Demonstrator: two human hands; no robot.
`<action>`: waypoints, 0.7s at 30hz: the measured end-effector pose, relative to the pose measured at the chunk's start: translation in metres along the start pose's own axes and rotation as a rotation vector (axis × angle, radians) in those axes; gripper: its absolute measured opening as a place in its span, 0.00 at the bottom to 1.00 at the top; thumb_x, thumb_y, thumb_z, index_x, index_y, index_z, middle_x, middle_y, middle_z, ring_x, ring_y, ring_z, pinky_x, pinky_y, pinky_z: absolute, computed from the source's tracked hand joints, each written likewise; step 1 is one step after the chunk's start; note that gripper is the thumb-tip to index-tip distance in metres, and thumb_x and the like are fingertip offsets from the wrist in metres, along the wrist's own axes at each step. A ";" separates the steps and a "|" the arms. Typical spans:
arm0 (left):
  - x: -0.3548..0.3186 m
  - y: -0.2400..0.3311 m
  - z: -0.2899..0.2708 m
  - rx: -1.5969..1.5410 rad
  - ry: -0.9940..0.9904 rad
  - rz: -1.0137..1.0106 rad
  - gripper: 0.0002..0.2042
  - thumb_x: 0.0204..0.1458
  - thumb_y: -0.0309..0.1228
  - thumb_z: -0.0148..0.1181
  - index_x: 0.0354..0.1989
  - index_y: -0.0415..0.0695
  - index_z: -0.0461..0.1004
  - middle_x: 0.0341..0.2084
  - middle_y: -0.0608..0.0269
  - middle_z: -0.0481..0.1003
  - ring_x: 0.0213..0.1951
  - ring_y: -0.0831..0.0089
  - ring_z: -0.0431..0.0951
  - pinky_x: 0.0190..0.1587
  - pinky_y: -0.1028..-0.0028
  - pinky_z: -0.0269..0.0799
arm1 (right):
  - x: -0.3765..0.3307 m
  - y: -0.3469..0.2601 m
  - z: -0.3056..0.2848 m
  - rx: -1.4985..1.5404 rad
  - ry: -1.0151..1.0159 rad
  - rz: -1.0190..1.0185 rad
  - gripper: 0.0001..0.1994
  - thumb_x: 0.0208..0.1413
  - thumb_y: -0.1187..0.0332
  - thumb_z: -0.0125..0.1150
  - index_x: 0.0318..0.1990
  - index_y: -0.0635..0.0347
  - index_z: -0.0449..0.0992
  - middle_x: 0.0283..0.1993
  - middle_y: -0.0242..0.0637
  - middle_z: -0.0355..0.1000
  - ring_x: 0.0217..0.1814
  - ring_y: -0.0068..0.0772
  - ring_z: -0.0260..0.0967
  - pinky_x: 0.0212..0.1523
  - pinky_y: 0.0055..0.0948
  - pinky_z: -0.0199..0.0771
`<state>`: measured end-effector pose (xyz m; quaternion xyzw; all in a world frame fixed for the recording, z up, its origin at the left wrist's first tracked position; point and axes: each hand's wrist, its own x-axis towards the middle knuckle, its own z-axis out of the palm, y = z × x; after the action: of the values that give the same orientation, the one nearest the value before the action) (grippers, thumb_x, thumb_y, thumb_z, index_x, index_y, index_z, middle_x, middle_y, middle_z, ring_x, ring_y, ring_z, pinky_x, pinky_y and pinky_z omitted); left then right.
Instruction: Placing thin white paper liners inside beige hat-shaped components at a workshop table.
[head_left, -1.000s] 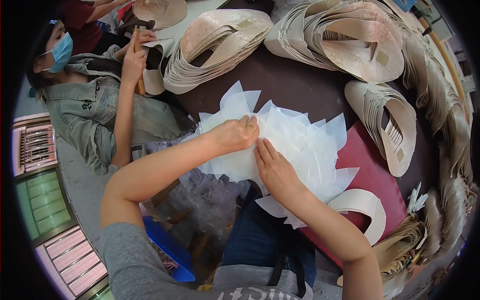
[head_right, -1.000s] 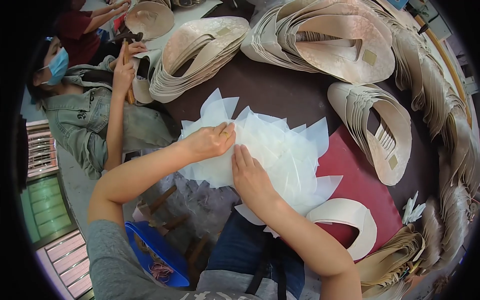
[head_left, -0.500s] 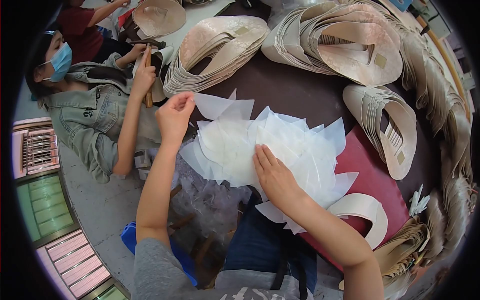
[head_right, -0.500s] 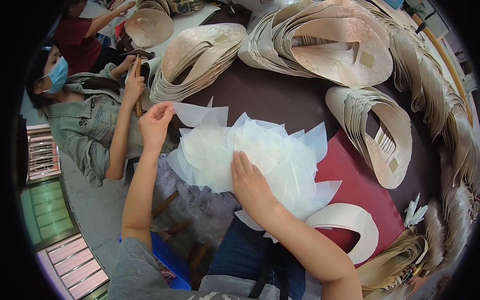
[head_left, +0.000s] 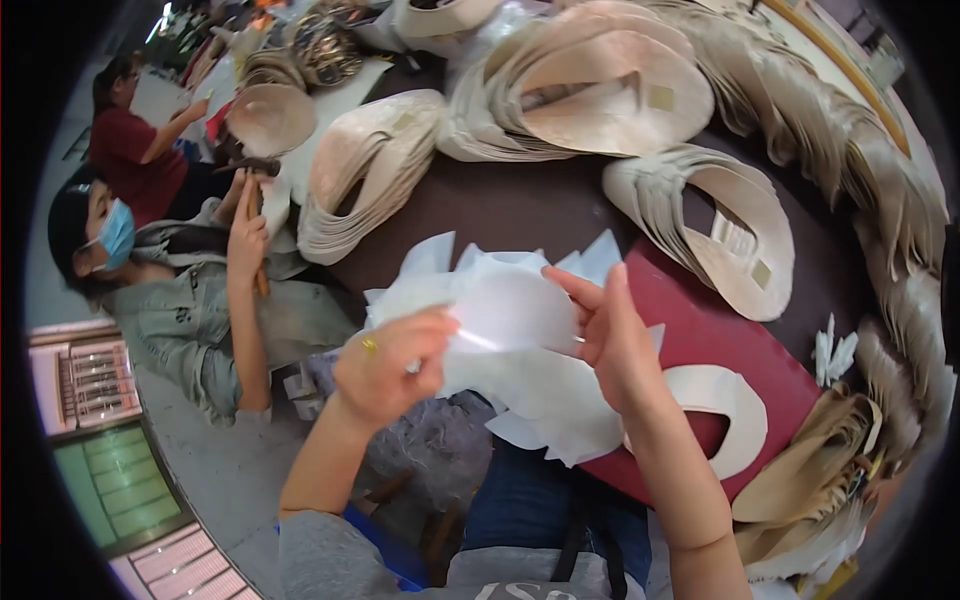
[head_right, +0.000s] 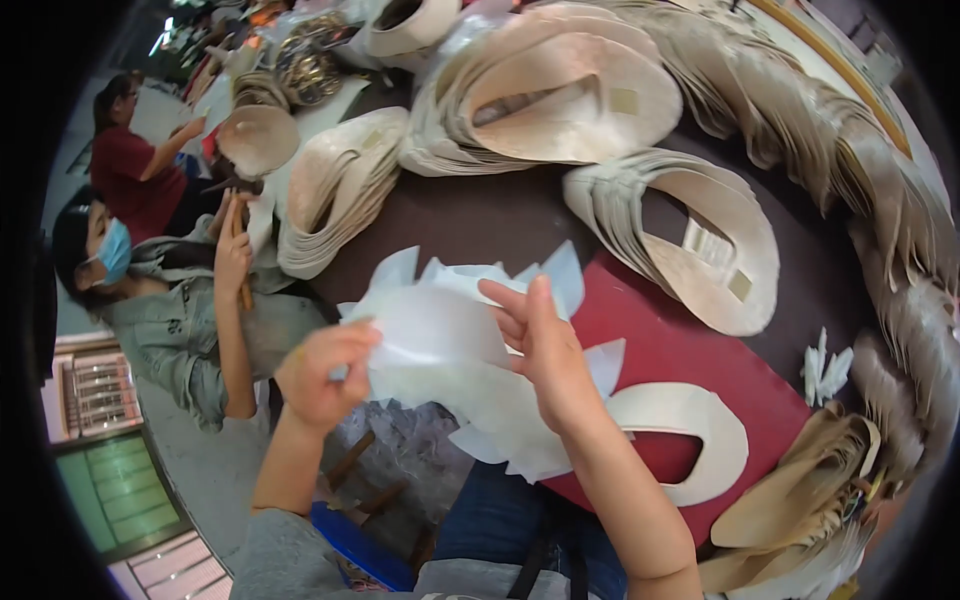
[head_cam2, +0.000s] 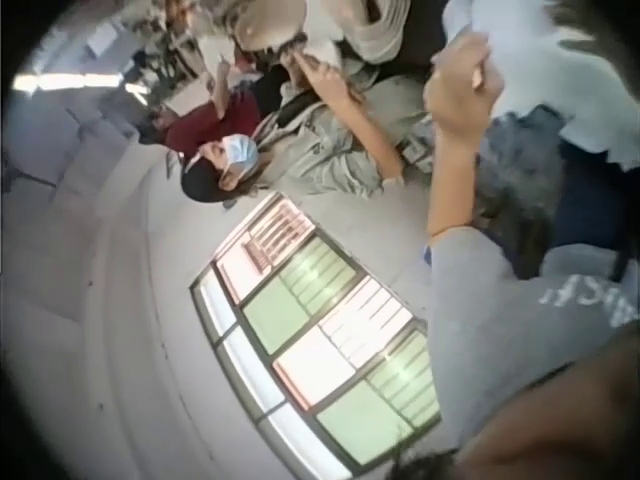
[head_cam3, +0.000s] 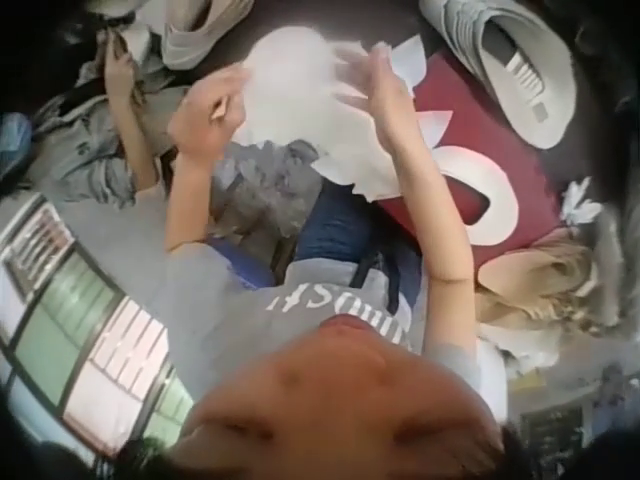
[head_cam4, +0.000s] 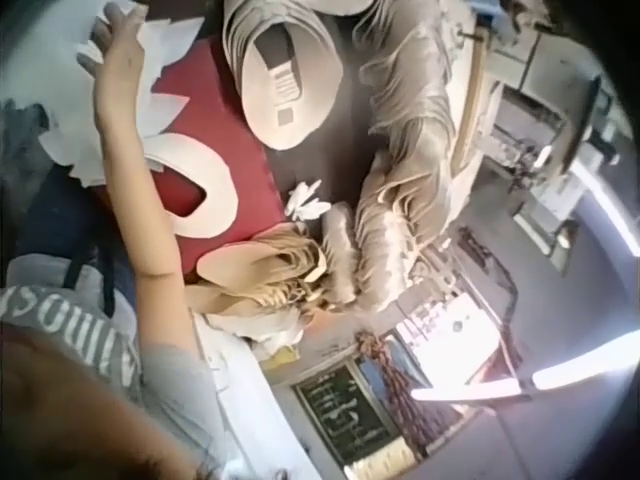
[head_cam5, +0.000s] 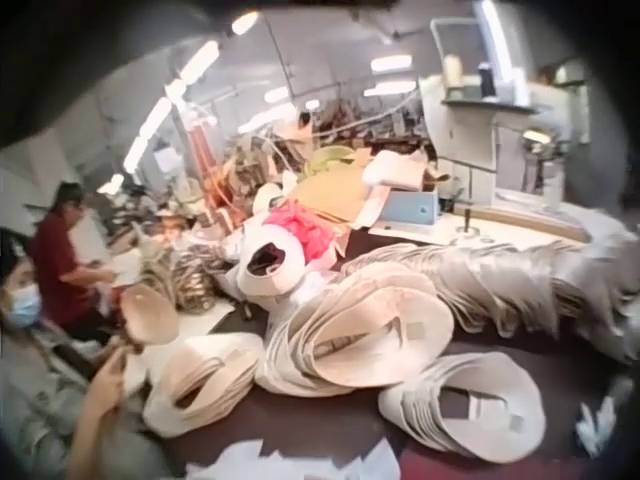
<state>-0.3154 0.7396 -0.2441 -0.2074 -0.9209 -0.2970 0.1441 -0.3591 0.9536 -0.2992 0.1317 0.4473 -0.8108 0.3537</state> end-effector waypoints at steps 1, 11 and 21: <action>-0.002 0.008 0.013 -0.061 -0.052 0.012 0.14 0.37 0.15 0.60 0.34 0.43 0.71 0.36 0.63 0.79 0.37 0.68 0.81 0.34 0.79 0.73 | -0.014 -0.011 -0.013 0.189 0.046 0.071 0.30 0.64 0.48 0.36 0.54 0.71 0.69 0.50 0.50 0.71 0.51 0.36 0.69 0.51 0.33 0.69; 0.060 0.090 0.150 -0.676 -0.318 0.045 0.18 0.40 0.13 0.54 0.43 0.39 0.71 0.47 0.53 0.74 0.47 0.61 0.77 0.48 0.70 0.74 | -0.159 0.010 -0.116 0.136 0.909 -0.329 0.13 0.61 0.72 0.51 0.51 0.68 0.68 0.37 0.37 0.72 0.29 0.19 0.68 0.32 0.15 0.72; -0.011 0.165 0.208 0.007 -0.836 0.236 0.19 0.55 0.32 0.48 0.54 0.39 0.66 0.58 0.51 0.64 0.58 0.59 0.62 0.60 0.65 0.56 | -0.222 0.081 -0.155 0.580 1.198 -0.613 0.14 0.62 0.73 0.49 0.54 0.65 0.63 0.42 0.41 0.71 0.35 0.28 0.73 0.36 0.19 0.75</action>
<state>-0.2580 0.9840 -0.3310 -0.4134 -0.8709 -0.1660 -0.2076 -0.1597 1.1533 -0.3204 0.5098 0.3479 -0.7482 -0.2435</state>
